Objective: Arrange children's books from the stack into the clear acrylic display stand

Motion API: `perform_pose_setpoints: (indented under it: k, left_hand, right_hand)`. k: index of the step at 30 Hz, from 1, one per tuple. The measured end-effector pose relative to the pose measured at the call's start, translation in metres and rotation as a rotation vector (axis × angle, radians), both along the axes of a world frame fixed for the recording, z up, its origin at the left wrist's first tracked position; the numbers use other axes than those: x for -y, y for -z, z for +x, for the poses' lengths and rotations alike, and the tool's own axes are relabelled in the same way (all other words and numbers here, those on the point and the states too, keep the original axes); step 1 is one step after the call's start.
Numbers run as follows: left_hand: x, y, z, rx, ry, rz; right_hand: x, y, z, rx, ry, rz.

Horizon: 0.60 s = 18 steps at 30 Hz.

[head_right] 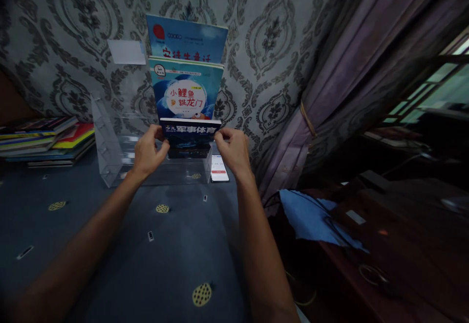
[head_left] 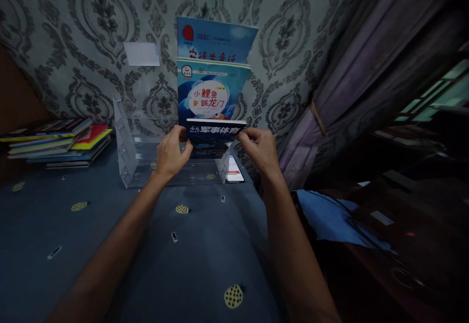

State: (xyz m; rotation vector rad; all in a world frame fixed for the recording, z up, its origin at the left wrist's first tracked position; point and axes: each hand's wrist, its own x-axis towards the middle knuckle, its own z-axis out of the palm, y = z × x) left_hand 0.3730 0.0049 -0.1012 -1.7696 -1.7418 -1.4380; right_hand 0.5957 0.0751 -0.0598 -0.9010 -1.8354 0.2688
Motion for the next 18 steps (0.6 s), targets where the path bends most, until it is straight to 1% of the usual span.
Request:
perform_pose_setpoints:
  k: [4,8,10,12,14,16,18]
  left_hand:
    - [0.000,0.000,0.000,-0.014,0.009,0.012]
    - [0.001,-0.001,0.000,-0.003,0.037,0.042]
    - [0.002,-0.003,0.000,-0.005,0.049,0.084]
    - [0.005,-0.006,-0.001,-0.020,0.049,0.136]
    - [0.009,-0.009,-0.004,-0.045,0.036,0.180]
    - [0.015,-0.013,-0.010,-0.064,-0.001,0.194]
    - [0.022,-0.016,-0.021,-0.063,-0.065,0.188]
  right_hand:
    - [0.001,-0.001,0.003,-0.045,0.033,0.020]
    - [-0.002,-0.003,0.005,-0.215,0.115,0.050]
    - [0.003,-0.007,0.006,-0.307,0.129,0.078]
    - [0.017,-0.015,0.005,-0.365,0.095,0.107]
    - [0.041,-0.023,0.002,-0.356,0.009,0.136]
    - [0.071,-0.032,0.001,-0.258,-0.120,0.212]
    - [0.101,-0.038,0.002,-0.169,-0.207,0.258]
